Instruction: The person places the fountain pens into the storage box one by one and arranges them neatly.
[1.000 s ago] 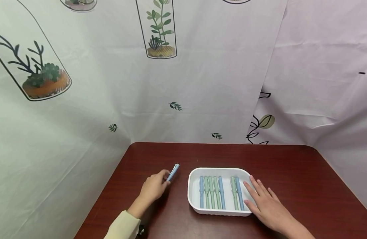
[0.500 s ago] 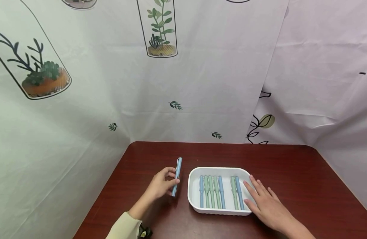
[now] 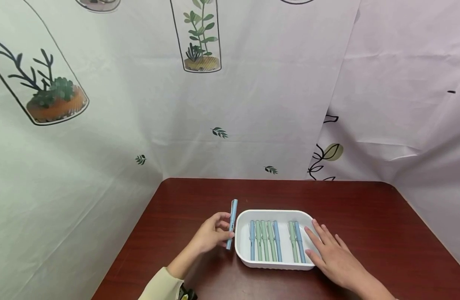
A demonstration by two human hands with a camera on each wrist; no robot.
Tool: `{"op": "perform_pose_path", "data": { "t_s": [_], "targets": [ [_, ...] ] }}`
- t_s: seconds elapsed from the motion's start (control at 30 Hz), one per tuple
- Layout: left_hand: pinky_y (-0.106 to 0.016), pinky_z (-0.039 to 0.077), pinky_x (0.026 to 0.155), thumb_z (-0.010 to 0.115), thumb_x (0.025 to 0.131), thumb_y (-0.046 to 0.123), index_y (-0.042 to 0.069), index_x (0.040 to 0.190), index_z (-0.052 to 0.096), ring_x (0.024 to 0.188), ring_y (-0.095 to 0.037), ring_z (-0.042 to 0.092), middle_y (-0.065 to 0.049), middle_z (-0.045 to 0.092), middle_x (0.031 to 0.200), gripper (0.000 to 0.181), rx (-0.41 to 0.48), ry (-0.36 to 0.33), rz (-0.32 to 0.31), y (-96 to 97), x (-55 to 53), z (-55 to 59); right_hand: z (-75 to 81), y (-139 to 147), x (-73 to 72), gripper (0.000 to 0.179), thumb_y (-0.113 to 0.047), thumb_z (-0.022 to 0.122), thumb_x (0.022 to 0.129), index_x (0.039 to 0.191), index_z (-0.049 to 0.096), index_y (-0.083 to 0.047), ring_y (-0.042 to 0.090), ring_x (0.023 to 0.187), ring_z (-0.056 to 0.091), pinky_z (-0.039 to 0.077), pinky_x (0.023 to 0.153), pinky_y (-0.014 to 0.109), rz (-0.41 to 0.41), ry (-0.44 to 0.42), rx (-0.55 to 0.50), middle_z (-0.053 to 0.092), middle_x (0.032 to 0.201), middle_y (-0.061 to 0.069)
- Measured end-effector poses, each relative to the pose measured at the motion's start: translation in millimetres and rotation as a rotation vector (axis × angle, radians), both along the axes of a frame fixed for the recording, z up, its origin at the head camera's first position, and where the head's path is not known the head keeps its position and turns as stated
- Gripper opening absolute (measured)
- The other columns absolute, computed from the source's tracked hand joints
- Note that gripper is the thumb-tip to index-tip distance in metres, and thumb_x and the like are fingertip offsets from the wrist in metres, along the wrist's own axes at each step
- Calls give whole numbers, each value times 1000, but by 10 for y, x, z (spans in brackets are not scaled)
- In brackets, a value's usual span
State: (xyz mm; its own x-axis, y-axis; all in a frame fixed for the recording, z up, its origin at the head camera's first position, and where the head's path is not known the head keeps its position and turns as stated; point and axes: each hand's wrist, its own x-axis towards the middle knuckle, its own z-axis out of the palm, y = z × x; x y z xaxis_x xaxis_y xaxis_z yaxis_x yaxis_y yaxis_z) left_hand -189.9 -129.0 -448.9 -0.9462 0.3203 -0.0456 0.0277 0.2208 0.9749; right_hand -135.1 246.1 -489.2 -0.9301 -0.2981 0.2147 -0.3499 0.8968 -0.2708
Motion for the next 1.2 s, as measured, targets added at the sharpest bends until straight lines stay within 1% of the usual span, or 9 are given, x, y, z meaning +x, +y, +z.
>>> {"op": "perform_pose_path", "data": {
  "t_s": [0.17, 0.33, 0.47, 0.67, 0.83, 0.97, 1.07, 1.2],
  "targets": [
    [-40, 61, 63, 72, 88, -5, -8, 136, 49, 74, -16, 67, -12, 67, 94, 53, 10, -19, -12, 108, 24, -11, -20, 8, -17, 60, -47, 60, 100, 151, 50, -18, 46, 142, 39, 33, 104, 69, 11, 23, 3, 34, 162, 16],
    [-41, 62, 63, 74, 88, -2, -9, 137, 50, 75, -16, 66, -11, 67, 93, 54, 2, -19, -8, 229, 34, -6, -35, 13, -32, 60, -46, 60, 100, 151, 50, -18, 46, 141, 40, 34, 103, 69, 18, 39, 4, 34, 162, 16],
    [-38, 61, 61, 75, 88, 1, -9, 137, 51, 74, -15, 65, -10, 67, 93, 55, -11, -19, 2, 327, 56, -12, -31, 12, -28, 59, -45, 60, 100, 151, 50, -17, 46, 141, 40, 34, 103, 69, 20, 39, -1, 34, 162, 16],
    [-36, 60, 57, 75, 88, 0, -10, 137, 51, 71, -15, 65, -12, 67, 94, 55, 6, -28, 0, 458, 84, -7, -21, 15, -22, 60, -45, 60, 100, 151, 49, -18, 46, 142, 39, 34, 104, 69, 18, 34, -3, 34, 162, 16],
    [-34, 60, 57, 75, 87, -2, -10, 138, 50, 71, -15, 65, -12, 66, 94, 57, 38, -61, -15, 542, 77, -20, -14, 20, -15, 59, -45, 60, 100, 151, 50, -18, 46, 142, 39, 33, 105, 69, 14, 33, -6, 34, 162, 16],
    [-36, 61, 61, 74, 86, -4, -10, 139, 49, 73, -15, 66, -12, 65, 98, 59, 61, -93, -29, 594, 76, -27, -29, 21, -14, 59, -45, 60, 100, 151, 49, -17, 47, 142, 39, 33, 104, 69, 17, 33, -10, 34, 162, 16],
    [-37, 62, 64, 74, 84, -6, -10, 139, 49, 75, -15, 66, -13, 64, 101, 61, 65, -109, -38, 638, 88, -18, -31, 22, -10, 59, -45, 60, 100, 151, 50, -17, 47, 142, 39, 33, 104, 69, 18, 32, -12, 33, 162, 16],
    [-37, 62, 64, 75, 82, -8, -9, 140, 50, 73, -15, 65, -13, 64, 101, 63, 54, -117, -44, 703, 112, -8, -39, 22, -19, 60, -45, 60, 100, 151, 49, -17, 46, 141, 39, 34, 103, 70, 19, 35, -6, 33, 162, 15]
  ]
}}
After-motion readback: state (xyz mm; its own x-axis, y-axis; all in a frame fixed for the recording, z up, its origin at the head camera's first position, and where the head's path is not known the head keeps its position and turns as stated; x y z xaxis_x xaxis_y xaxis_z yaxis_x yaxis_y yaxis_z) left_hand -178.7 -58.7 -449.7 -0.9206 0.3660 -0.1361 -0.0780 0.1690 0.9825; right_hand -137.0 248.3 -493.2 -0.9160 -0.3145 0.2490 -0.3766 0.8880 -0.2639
